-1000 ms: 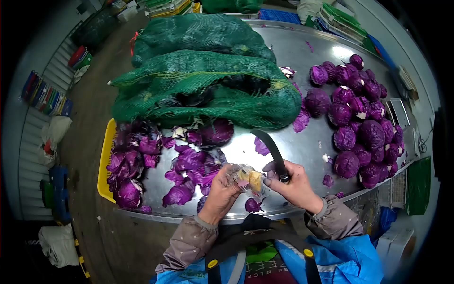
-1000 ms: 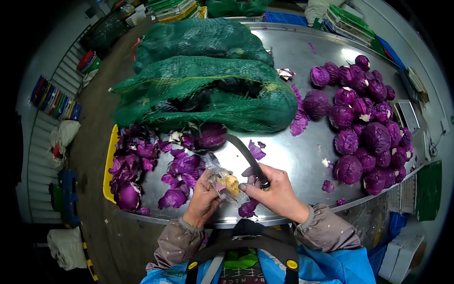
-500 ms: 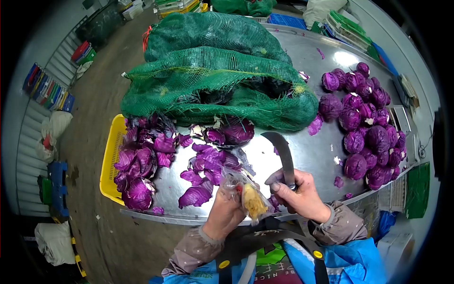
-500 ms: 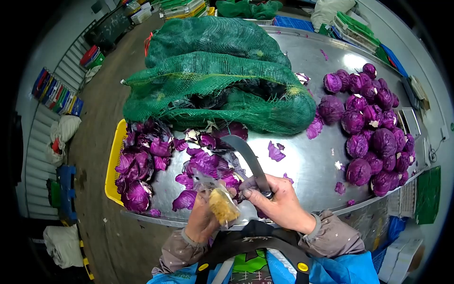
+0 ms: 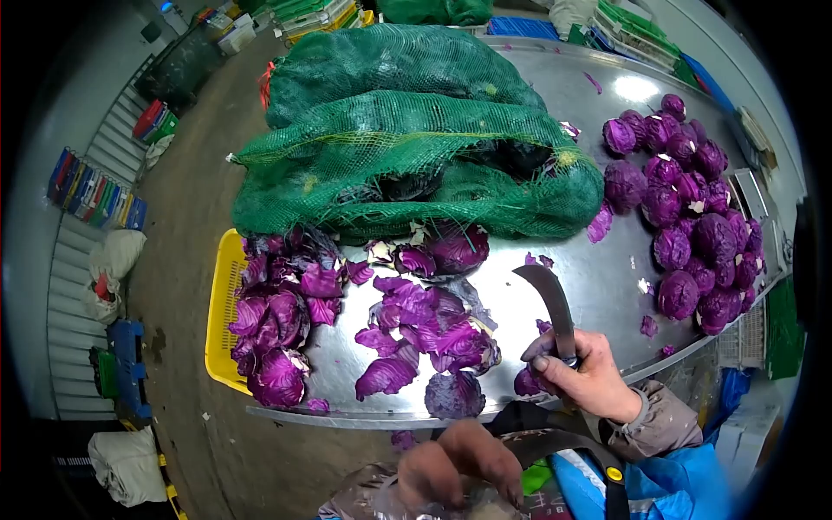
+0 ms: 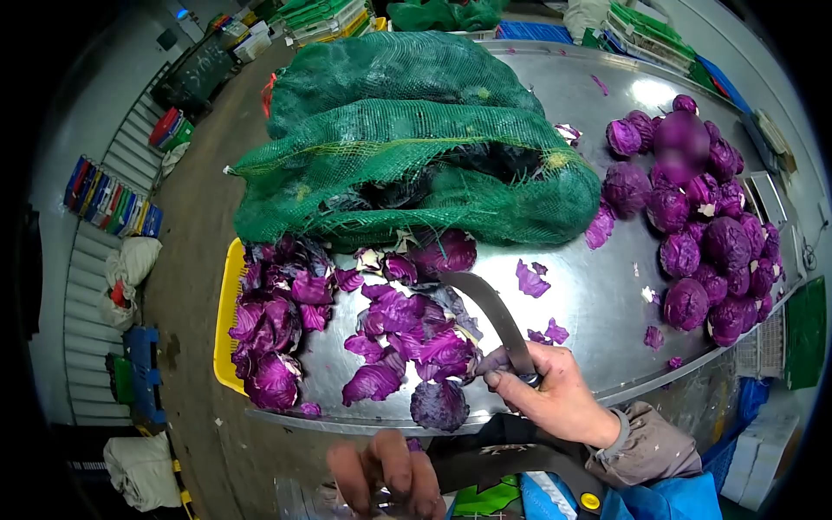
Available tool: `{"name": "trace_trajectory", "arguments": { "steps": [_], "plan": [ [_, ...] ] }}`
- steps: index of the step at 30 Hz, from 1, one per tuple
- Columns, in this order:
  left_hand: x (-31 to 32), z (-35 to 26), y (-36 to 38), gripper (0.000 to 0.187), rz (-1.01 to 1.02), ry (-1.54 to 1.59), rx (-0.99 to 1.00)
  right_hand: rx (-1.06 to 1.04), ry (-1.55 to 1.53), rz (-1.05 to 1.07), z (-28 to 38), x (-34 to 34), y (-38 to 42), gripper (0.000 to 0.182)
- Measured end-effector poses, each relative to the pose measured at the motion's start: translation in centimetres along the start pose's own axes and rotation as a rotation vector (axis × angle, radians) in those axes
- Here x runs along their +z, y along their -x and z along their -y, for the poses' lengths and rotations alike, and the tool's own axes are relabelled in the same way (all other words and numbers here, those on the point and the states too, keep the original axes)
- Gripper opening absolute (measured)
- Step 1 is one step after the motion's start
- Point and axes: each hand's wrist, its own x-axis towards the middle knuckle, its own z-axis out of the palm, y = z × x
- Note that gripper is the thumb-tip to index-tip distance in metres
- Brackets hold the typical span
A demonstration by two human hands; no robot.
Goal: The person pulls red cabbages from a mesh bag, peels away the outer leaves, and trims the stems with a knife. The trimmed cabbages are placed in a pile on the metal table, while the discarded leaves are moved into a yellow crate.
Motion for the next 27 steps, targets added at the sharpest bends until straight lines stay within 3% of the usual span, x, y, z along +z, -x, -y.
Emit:
{"name": "trace_trajectory", "arguments": {
  "steps": [1, 2, 3, 5, 7, 9, 11, 13, 19, 21, 27],
  "plan": [
    [0.1, -0.2, -0.3, 0.019, 0.028, -0.045, 0.0, -0.011, 0.008, -0.011, -0.2, 0.0, 0.0, 0.015],
    [-2.3, -1.0, -2.3, 0.019, 0.423, -0.105, -0.073, -0.013, 0.013, -0.021, -0.4, 0.1, 0.2, 0.015],
    [-1.9, -0.8, -1.5, 0.019, 0.413, -0.103, -0.076, -0.003, 0.009, -0.02, -0.7, 0.2, 0.3, 0.015],
    [-0.4, -0.2, -0.1, 0.018, 0.153, -0.089, 0.04, -0.047, 0.062, -0.024, -0.8, 0.0, 0.1, 0.015],
    [0.6, -0.7, -1.0, 0.017, 0.127, -0.123, -0.042, 0.002, 0.026, -0.02, -0.6, 0.0, 0.3, 0.015],
    [1.2, -0.2, -1.1, 0.017, 0.087, -0.129, 0.07, 0.041, -0.015, -0.012, -0.5, 0.0, 0.3, 0.015],
    [3.0, -0.6, -1.3, 0.017, 0.058, -0.192, 0.03, 0.013, -0.019, -0.017, -0.8, 0.1, 0.3, 0.015],
    [4.4, -0.2, -1.0, 0.016, -0.184, -0.145, 0.12, 0.031, -0.042, -0.02, -0.8, 0.1, 0.4, 0.015],
    [3.5, -0.8, -1.8, 0.013, -0.088, -0.054, 0.003, 0.064, -0.086, -0.024, -1.4, -0.4, 0.4, 0.015],
    [2.9, -0.6, -1.8, 0.011, 0.079, -0.06, 0.036, 0.006, -0.023, -0.058, -1.5, -0.5, 0.6, 0.014],
    [3.7, 0.4, -2.0, 0.01, -0.013, -0.068, 0.015, 0.051, -0.104, -0.088, -2.6, -1.6, 1.3, 0.013]
  ]
}}
